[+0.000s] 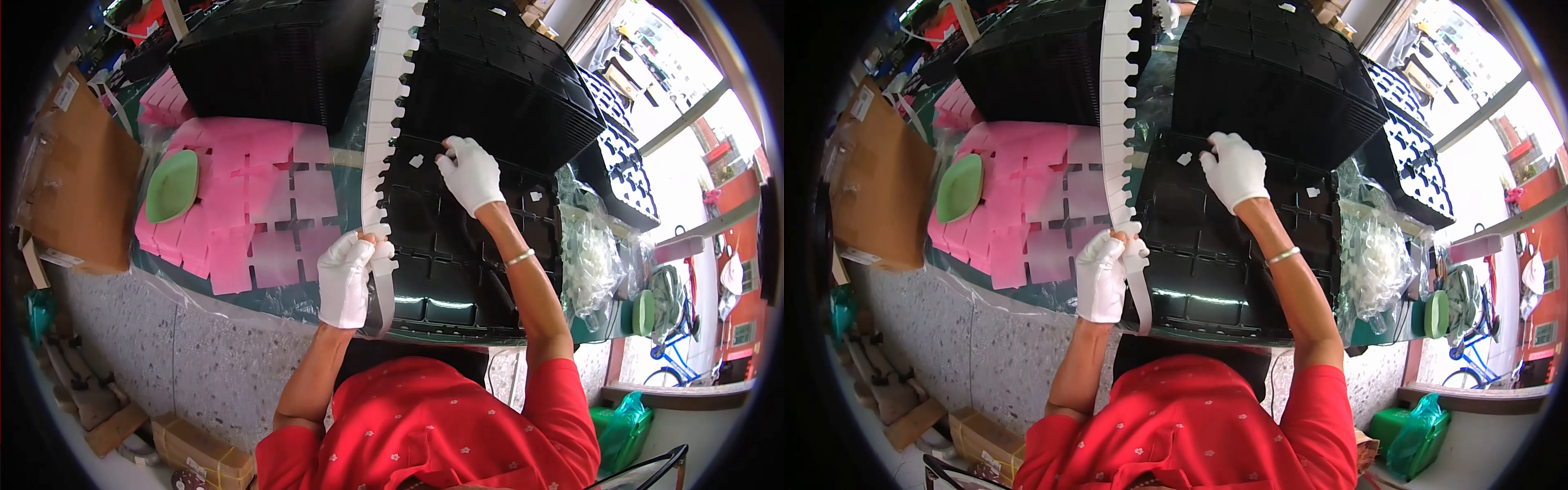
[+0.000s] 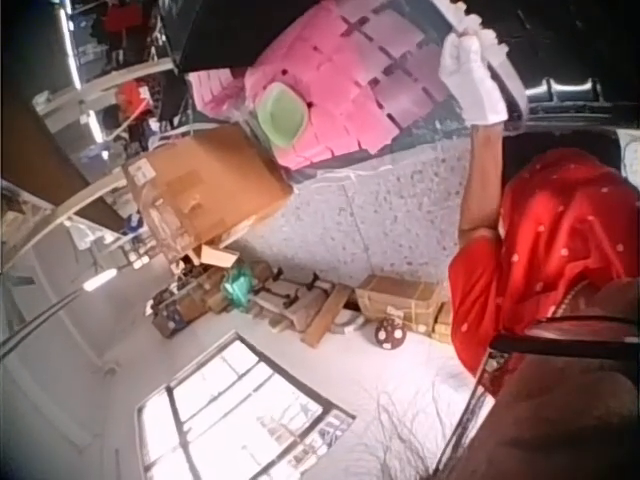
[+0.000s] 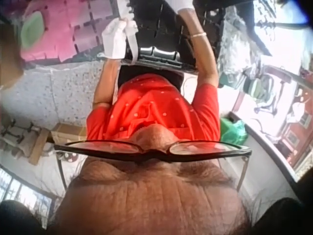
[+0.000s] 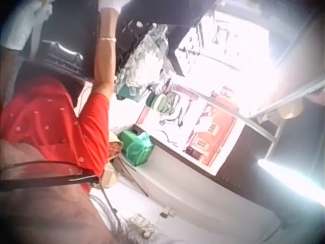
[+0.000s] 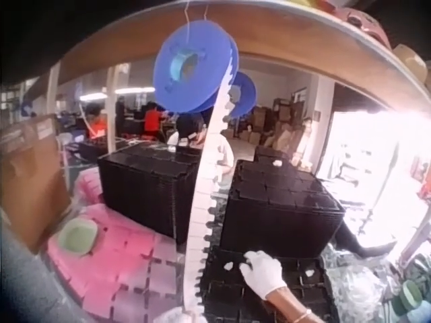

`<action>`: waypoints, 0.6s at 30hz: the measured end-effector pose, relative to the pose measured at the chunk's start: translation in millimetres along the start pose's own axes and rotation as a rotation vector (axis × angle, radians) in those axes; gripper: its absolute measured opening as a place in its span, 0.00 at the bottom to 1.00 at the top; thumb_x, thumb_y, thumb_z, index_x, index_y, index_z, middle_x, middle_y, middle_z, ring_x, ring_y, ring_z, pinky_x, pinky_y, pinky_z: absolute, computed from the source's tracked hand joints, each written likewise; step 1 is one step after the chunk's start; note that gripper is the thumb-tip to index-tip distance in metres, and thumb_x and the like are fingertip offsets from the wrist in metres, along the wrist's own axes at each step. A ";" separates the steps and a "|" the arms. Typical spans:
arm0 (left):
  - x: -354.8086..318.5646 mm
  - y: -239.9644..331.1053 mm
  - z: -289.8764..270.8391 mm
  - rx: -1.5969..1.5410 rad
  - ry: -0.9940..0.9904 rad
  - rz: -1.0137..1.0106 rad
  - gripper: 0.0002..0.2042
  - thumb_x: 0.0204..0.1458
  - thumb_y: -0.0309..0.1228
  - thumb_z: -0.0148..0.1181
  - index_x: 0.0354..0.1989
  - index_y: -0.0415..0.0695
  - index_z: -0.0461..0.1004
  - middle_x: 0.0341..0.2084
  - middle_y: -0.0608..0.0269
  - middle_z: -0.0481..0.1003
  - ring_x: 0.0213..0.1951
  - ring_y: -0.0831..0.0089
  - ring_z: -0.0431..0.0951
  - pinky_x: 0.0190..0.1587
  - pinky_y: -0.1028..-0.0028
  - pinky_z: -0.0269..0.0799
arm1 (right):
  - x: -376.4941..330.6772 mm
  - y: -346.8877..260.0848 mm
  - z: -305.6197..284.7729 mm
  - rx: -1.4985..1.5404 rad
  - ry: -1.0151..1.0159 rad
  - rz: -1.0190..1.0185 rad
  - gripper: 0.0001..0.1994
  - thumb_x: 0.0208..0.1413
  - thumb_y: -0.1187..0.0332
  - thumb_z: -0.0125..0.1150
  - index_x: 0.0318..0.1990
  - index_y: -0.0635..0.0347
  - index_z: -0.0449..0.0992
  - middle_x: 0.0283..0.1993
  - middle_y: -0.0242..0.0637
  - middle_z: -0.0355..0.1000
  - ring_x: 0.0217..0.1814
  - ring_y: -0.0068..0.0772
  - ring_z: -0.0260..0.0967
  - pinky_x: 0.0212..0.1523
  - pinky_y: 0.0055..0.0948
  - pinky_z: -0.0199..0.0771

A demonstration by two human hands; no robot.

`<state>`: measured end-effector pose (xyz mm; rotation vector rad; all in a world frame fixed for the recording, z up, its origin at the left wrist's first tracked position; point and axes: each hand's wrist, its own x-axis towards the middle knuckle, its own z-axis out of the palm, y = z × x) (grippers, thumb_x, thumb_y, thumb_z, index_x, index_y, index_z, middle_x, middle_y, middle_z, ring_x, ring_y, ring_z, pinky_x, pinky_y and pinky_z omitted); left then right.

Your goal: The person assembles plastic trays by hand, placing foam dividers inside each tray and applying adhesive labels to them.

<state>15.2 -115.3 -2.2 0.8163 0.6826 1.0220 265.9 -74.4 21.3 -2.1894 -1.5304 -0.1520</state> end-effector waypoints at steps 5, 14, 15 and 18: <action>2.0 3.5 16.7 0.007 0.010 0.000 0.11 0.61 0.28 0.56 0.47 0.35 0.79 0.37 0.61 0.80 0.36 0.76 0.79 0.41 0.75 0.77 | -65.6 -14.8 -40.0 0.648 -0.267 -0.006 0.09 0.60 0.73 0.59 0.44 0.67 0.80 0.42 0.39 0.78 0.41 0.29 0.77 0.45 0.25 0.75; 5.3 0.4 25.5 0.015 -0.017 -0.028 0.12 0.61 0.28 0.57 0.48 0.35 0.79 0.39 0.63 0.79 0.40 0.78 0.78 0.45 0.75 0.75 | -85.0 -18.7 -60.3 0.718 -0.264 0.047 0.09 0.62 0.72 0.59 0.45 0.67 0.79 0.41 0.41 0.78 0.44 0.25 0.77 0.46 0.23 0.75; 6.4 -2.5 24.6 0.011 0.001 -0.015 0.12 0.61 0.28 0.57 0.48 0.35 0.79 0.39 0.63 0.79 0.41 0.77 0.78 0.45 0.75 0.75 | -89.2 -25.9 -65.7 0.742 -0.329 -0.009 0.09 0.62 0.72 0.58 0.45 0.67 0.79 0.40 0.41 0.78 0.43 0.25 0.77 0.45 0.24 0.74; 6.7 -4.8 29.2 -0.009 0.025 0.037 0.12 0.61 0.27 0.57 0.49 0.35 0.78 0.40 0.62 0.80 0.41 0.77 0.78 0.46 0.75 0.74 | -108.2 -44.7 -65.9 0.821 -0.335 -0.058 0.08 0.62 0.73 0.57 0.42 0.68 0.78 0.37 0.40 0.76 0.38 0.27 0.75 0.43 0.25 0.75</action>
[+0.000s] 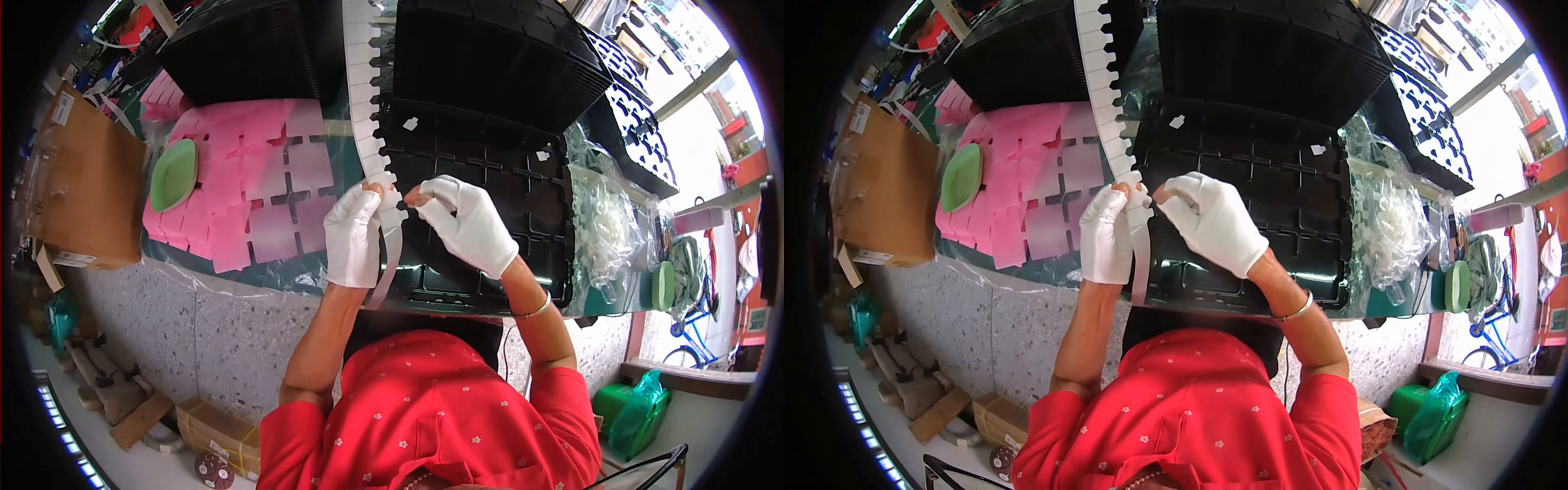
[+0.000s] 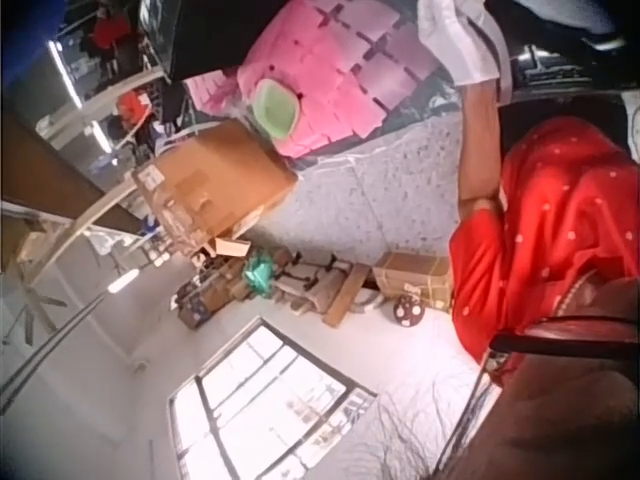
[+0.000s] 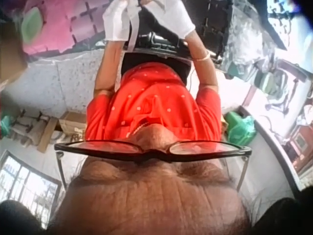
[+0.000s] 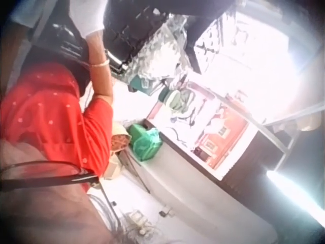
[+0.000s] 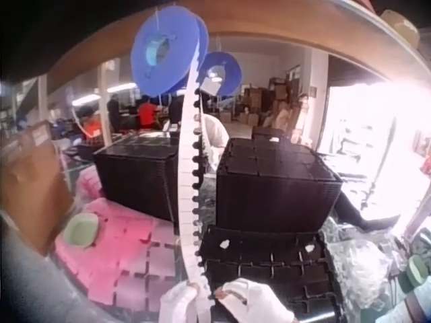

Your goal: The person assembles plastic trays by hand, placing foam dividers inside each tray and applying adhesive labels to them.

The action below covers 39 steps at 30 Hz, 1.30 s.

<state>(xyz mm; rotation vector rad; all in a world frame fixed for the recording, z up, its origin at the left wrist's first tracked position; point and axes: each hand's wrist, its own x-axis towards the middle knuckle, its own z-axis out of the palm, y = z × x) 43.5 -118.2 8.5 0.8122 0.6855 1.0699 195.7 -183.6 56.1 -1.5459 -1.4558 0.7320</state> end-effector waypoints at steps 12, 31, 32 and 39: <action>25.5 18.3 -2.5 0.160 0.071 0.151 0.09 0.56 0.25 0.64 0.46 0.41 0.80 0.34 0.71 0.79 0.36 0.85 0.75 0.42 0.83 0.70 | -4.1 26.5 21.3 -0.132 0.171 -0.090 0.14 0.59 0.68 0.62 0.50 0.66 0.76 0.45 0.43 0.77 0.45 0.32 0.78 0.47 0.31 0.75; 46.7 48.4 -23.0 0.285 -0.268 -0.167 0.22 0.54 0.16 0.46 0.59 0.38 0.66 0.44 0.56 0.79 0.29 0.85 0.74 0.26 0.86 0.66 | 138.0 86.2 -11.5 -0.790 0.127 0.027 0.09 0.55 0.64 0.58 0.37 0.55 0.81 0.37 0.44 0.79 0.41 0.49 0.78 0.43 0.42 0.76; 47.5 50.0 -21.6 0.261 -0.326 -0.223 0.23 0.53 0.15 0.44 0.59 0.37 0.67 0.44 0.56 0.79 0.28 0.85 0.73 0.27 0.86 0.66 | 126.6 80.5 -25.5 -0.549 0.206 0.064 0.08 0.56 0.65 0.58 0.36 0.57 0.80 0.37 0.45 0.78 0.41 0.48 0.77 0.44 0.41 0.76; 54.7 45.9 -9.5 0.252 -0.536 -0.317 0.24 0.50 0.15 0.42 0.58 0.34 0.69 0.38 0.61 0.79 0.25 0.87 0.67 0.27 0.85 0.65 | -36.9 88.0 -164.2 -1.278 0.570 0.178 0.11 0.53 0.64 0.65 0.41 0.57 0.79 0.46 0.47 0.76 0.48 0.50 0.75 0.47 0.46 0.74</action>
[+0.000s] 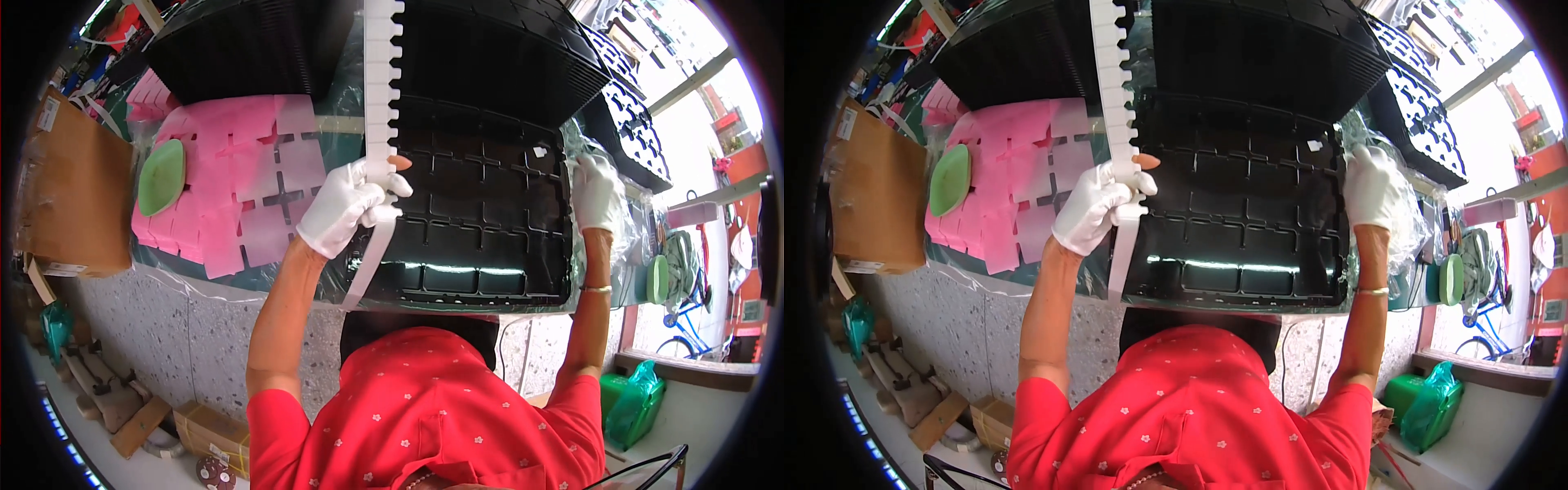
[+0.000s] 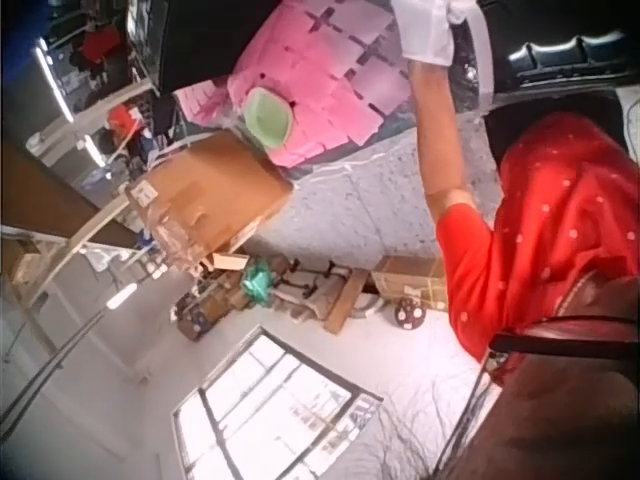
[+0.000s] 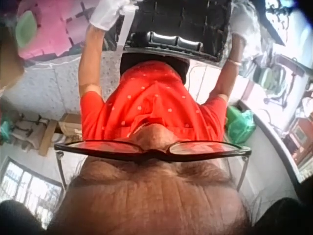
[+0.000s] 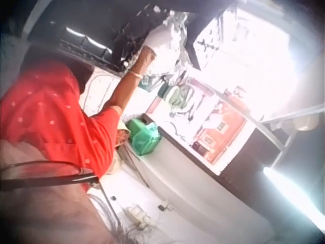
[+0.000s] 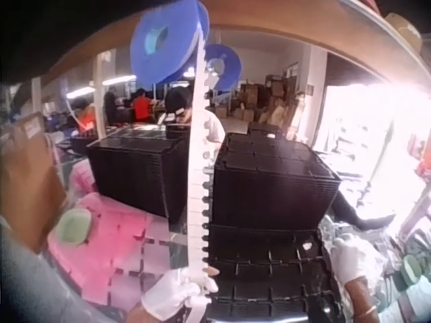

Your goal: The person assembles plastic trays by hand, placing foam dividers inside each tray and applying adhesive labels to them.

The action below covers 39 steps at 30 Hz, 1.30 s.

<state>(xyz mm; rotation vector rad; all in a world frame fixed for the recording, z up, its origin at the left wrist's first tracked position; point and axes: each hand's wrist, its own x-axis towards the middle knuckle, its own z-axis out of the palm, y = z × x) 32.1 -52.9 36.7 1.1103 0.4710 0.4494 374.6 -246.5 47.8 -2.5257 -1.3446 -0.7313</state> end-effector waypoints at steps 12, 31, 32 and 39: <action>-4.2 5.4 52.3 0.088 -0.054 0.065 0.22 0.54 0.21 0.57 0.59 0.35 0.67 0.37 0.66 0.72 0.40 0.75 0.75 0.45 0.72 0.74 | -102.8 -189.4 -54.3 1.539 -0.583 0.274 0.36 0.50 0.79 0.64 0.68 0.69 0.56 0.53 0.49 0.73 0.38 0.32 0.79 0.42 0.28 0.78; 94.6 22.7 -32.6 0.541 0.193 -0.024 0.12 0.50 0.26 0.63 0.43 0.37 0.79 0.33 0.65 0.78 0.33 0.79 0.76 0.35 0.79 0.71 | 15.1 -176.6 8.7 1.406 -0.759 0.165 0.20 0.63 0.74 0.43 0.61 0.72 0.64 0.43 0.41 0.74 0.29 0.24 0.73 0.26 0.22 0.71; 90.2 20.5 -32.4 0.530 0.134 0.072 0.18 0.50 0.26 0.64 0.50 0.37 0.75 0.41 0.59 0.77 0.40 0.75 0.77 0.42 0.77 0.72 | 18.8 -173.2 8.3 1.524 -0.908 0.202 0.18 0.66 0.70 0.43 0.57 0.72 0.68 0.39 0.37 0.73 0.26 0.19 0.67 0.21 0.19 0.63; 89.0 12.3 -32.6 0.251 -0.141 0.198 0.38 0.49 0.28 0.69 0.69 0.39 0.58 0.61 0.54 0.69 0.53 0.70 0.75 0.56 0.72 0.71 | 17.1 -174.1 17.9 1.871 -1.176 0.281 0.19 0.66 0.65 0.41 0.52 0.73 0.69 0.36 0.38 0.72 0.21 0.18 0.60 0.20 0.18 0.56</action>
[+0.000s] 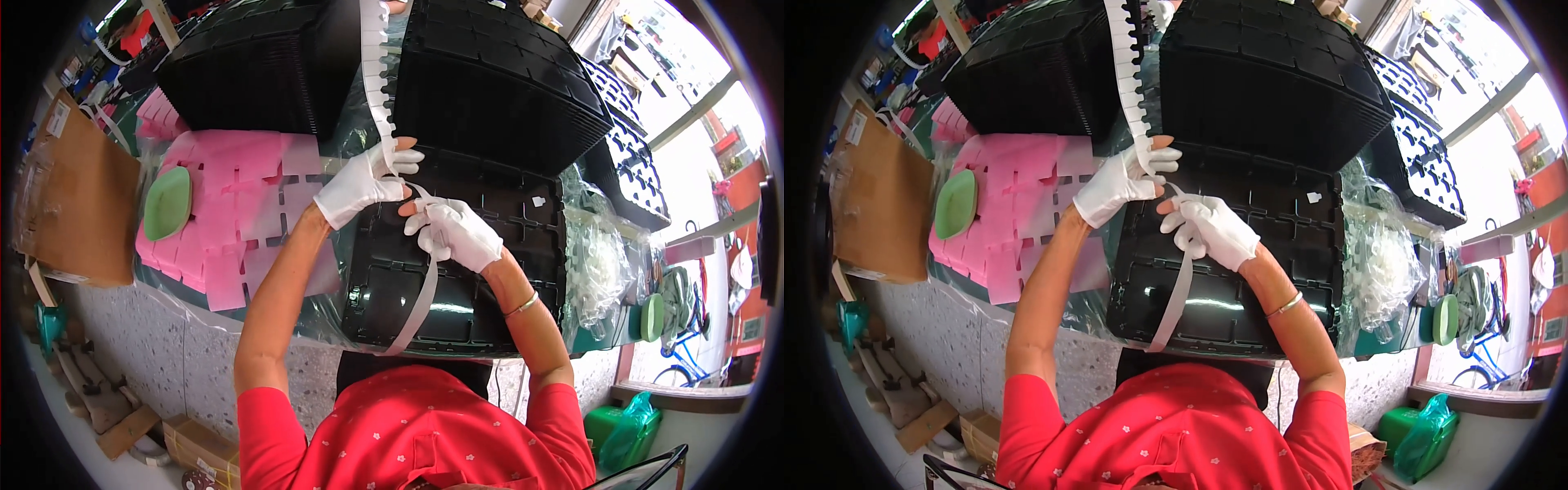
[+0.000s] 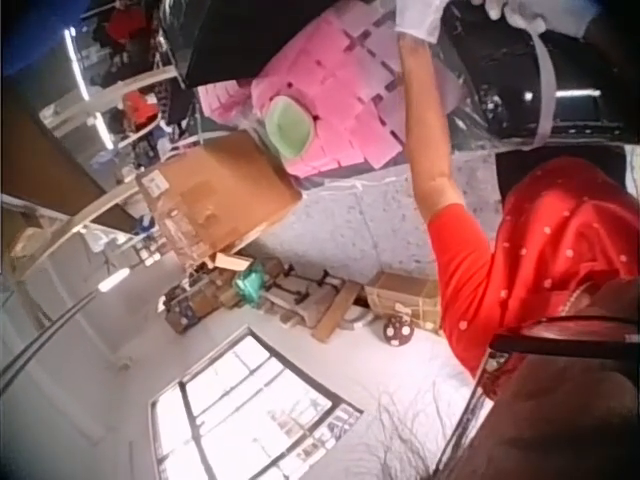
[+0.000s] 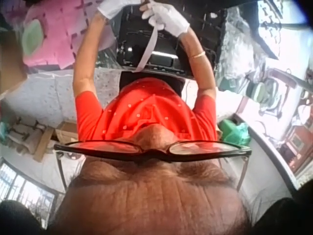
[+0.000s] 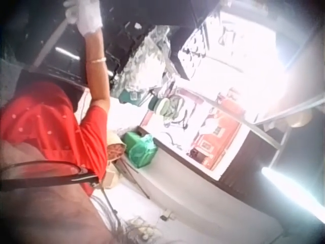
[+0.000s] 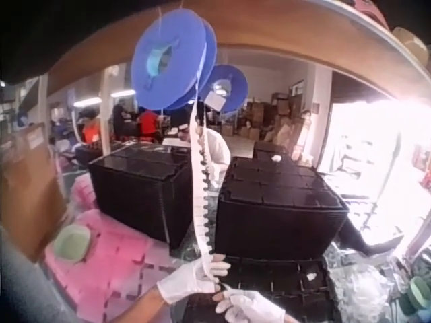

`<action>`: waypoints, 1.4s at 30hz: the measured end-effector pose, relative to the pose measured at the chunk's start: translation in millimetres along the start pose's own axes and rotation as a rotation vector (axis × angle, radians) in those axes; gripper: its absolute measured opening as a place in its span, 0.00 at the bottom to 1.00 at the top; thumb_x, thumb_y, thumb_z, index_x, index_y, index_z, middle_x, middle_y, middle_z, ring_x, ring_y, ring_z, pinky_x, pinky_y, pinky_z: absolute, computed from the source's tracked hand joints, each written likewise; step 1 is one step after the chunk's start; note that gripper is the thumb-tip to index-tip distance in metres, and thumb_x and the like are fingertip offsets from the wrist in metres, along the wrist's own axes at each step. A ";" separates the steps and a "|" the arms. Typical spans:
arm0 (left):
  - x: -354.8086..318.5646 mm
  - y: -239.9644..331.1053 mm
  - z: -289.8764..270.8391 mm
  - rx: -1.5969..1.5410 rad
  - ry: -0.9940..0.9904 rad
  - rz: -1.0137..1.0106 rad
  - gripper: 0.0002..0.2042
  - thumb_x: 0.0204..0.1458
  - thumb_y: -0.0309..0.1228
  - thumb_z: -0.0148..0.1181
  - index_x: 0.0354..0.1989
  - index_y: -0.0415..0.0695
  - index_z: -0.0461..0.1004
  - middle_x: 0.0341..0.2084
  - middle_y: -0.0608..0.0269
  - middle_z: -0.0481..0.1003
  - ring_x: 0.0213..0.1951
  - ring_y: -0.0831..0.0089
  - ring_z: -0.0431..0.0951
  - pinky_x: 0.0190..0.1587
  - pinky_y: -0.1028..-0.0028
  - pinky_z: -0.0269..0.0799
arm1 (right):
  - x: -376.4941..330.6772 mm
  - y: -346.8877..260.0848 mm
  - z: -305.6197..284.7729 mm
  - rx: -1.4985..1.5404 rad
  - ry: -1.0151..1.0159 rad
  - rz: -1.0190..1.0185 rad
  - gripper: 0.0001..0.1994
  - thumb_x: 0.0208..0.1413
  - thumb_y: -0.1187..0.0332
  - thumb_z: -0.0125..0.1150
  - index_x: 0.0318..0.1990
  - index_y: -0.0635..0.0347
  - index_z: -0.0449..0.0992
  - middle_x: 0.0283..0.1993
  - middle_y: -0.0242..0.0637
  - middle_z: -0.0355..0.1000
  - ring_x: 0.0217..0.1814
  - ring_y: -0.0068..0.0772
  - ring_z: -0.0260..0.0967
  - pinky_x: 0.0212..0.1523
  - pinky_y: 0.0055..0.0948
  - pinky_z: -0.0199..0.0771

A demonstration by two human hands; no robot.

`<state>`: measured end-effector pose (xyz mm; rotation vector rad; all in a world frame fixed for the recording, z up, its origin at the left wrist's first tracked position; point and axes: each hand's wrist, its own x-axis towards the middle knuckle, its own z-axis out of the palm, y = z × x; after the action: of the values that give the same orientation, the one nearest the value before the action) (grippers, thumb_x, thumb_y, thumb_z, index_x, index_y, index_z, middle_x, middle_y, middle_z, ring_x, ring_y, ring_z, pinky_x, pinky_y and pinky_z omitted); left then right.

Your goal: The person assembles plastic trays by hand, placing foam dividers inside each tray and applying adhesive labels to them.

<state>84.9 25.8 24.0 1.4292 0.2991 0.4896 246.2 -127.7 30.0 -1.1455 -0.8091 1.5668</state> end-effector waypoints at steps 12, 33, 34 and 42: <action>31.2 -14.0 1.0 0.459 0.409 -0.122 0.09 0.44 0.31 0.68 0.32 0.42 0.78 0.24 0.63 0.79 0.30 0.74 0.79 0.34 0.74 0.72 | 21.5 4.0 -12.3 -1.339 0.555 -0.426 0.20 0.57 0.73 0.53 0.57 0.65 0.69 0.40 0.46 0.76 0.39 0.46 0.77 0.36 0.40 0.78; 52.5 -29.9 2.4 1.296 0.459 0.004 0.14 0.40 0.41 0.70 0.34 0.49 0.80 0.34 0.59 0.79 0.49 0.59 0.75 0.55 0.61 0.59 | 40.0 5.9 -20.1 -1.940 0.372 -0.494 0.22 0.59 0.53 0.56 0.60 0.45 0.74 0.68 0.46 0.59 0.72 0.54 0.50 0.67 0.65 0.48; 54.2 -31.6 2.9 1.295 0.458 0.005 0.14 0.40 0.41 0.70 0.34 0.49 0.80 0.34 0.59 0.79 0.49 0.59 0.75 0.55 0.61 0.59 | 39.7 5.8 -20.9 -1.928 0.369 -0.482 0.22 0.59 0.53 0.55 0.60 0.44 0.74 0.68 0.46 0.59 0.73 0.55 0.49 0.67 0.67 0.47; 56.6 -42.3 1.1 1.261 0.592 -0.135 0.40 0.35 0.49 0.74 0.59 0.43 0.71 0.54 0.50 0.72 0.55 0.53 0.72 0.57 0.55 0.65 | 29.5 7.8 -23.8 -1.892 0.343 -0.432 0.19 0.60 0.53 0.54 0.58 0.40 0.76 0.70 0.47 0.58 0.75 0.58 0.46 0.67 0.70 0.44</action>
<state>140.4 49.9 -12.4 2.4181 1.3422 0.6385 264.3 -102.5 6.8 -2.0894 -2.1657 -0.2090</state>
